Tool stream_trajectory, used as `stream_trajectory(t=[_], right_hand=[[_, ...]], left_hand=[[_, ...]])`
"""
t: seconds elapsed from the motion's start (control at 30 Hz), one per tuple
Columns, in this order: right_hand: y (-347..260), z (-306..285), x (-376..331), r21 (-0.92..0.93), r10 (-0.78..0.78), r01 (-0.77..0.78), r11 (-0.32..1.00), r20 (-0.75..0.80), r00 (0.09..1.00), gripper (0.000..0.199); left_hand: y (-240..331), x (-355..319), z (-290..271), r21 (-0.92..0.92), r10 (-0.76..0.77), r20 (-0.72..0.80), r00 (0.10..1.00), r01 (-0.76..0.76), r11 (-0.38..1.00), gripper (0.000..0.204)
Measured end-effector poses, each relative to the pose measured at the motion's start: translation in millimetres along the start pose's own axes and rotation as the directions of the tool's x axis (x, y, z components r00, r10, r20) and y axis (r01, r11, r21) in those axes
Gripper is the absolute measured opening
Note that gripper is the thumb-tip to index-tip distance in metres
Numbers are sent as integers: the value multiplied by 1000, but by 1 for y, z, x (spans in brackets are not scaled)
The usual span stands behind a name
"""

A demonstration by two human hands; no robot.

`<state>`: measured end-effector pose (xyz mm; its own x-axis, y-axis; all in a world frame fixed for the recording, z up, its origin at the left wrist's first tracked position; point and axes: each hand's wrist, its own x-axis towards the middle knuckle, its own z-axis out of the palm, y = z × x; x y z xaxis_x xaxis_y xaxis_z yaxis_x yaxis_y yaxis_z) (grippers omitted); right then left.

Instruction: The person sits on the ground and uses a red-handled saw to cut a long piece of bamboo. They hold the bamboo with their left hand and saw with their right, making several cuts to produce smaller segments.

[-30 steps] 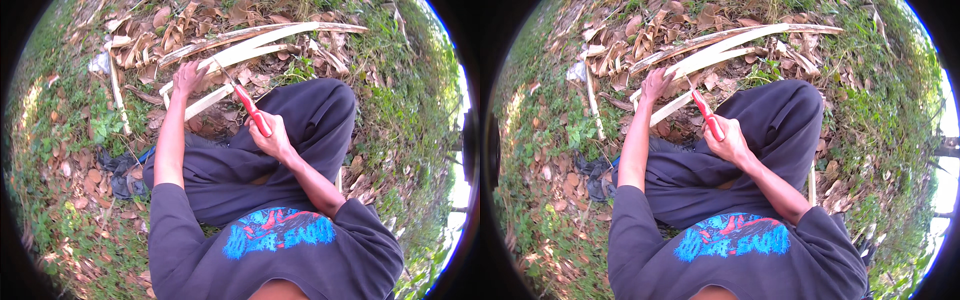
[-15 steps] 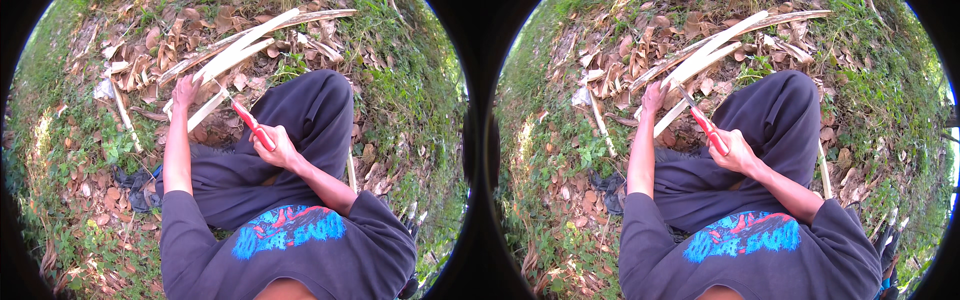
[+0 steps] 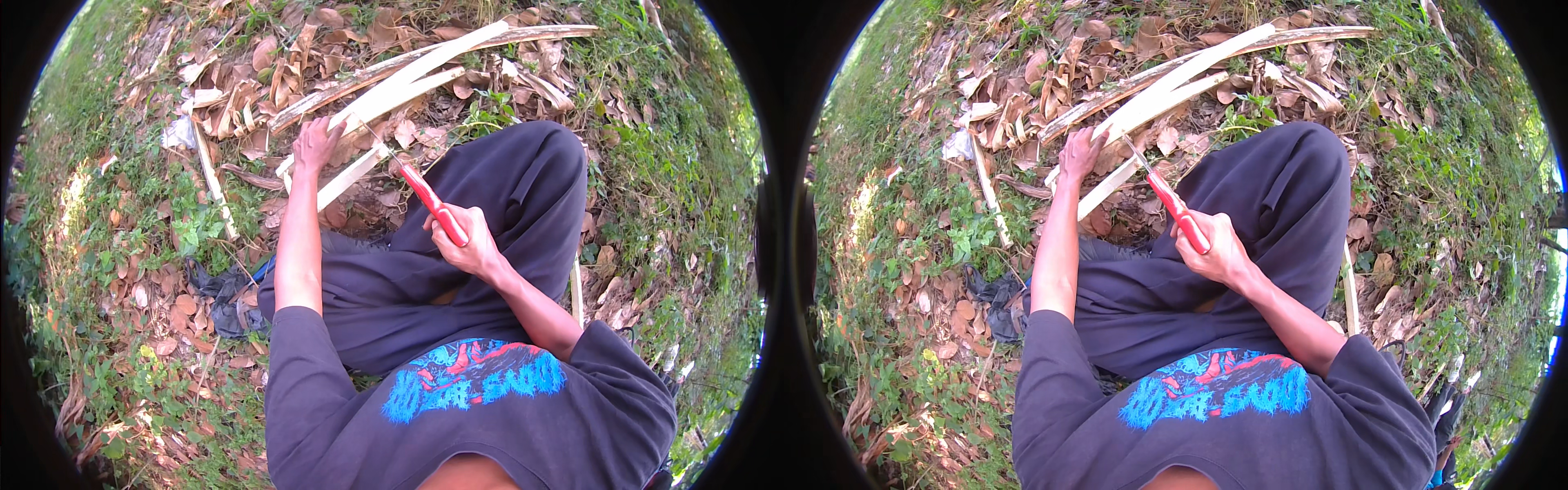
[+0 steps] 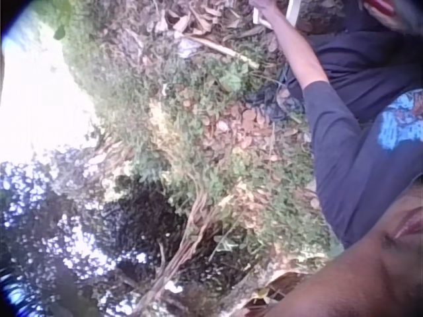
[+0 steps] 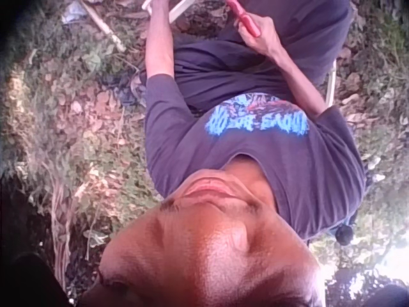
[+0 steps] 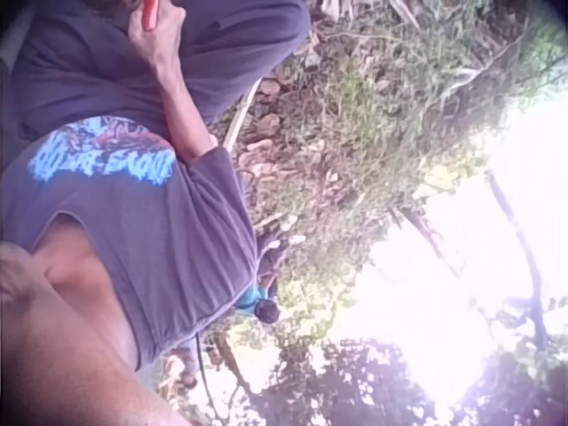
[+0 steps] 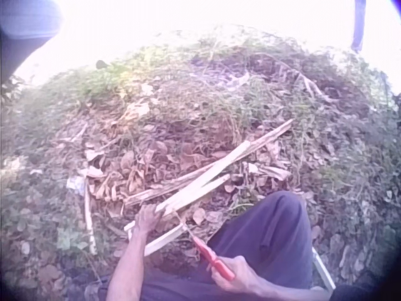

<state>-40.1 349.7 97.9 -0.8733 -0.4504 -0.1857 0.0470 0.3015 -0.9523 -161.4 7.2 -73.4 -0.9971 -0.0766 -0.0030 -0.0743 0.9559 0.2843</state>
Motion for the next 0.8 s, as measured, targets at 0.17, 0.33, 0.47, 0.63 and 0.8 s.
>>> stream_trajectory(t=[0.17, 0.33, 0.47, 0.63, 0.8], right_hand=[[0, -4, -3, -4, -73, 73, 997, -23, 997, 13], [-5, -4, 32, -89, -88, 86, 992, -9, 996, 10], [-14, 6, 26, -74, -92, 89, 993, -36, 995, 12], [-13, 1, 9, -7, -52, 52, 999, -37, 998, 12], [-14, 6, 45, -101, -48, 44, 994, -43, 998, 9]], left_hand=[[1, -1, 1, 22, -8, -4, 1000, 8, 1000, 60], [0, 0, 3, 30, -2, 7, 1000, 1, 1000, 61], [-2, -1, 5, 27, 4, -1, 1000, -4, 1000, 61], [-4, -3, 8, 12, 28, -61, 998, -27, 1000, 61], [2, -2, 3, 19, 19, -28, 999, -18, 1000, 60]])
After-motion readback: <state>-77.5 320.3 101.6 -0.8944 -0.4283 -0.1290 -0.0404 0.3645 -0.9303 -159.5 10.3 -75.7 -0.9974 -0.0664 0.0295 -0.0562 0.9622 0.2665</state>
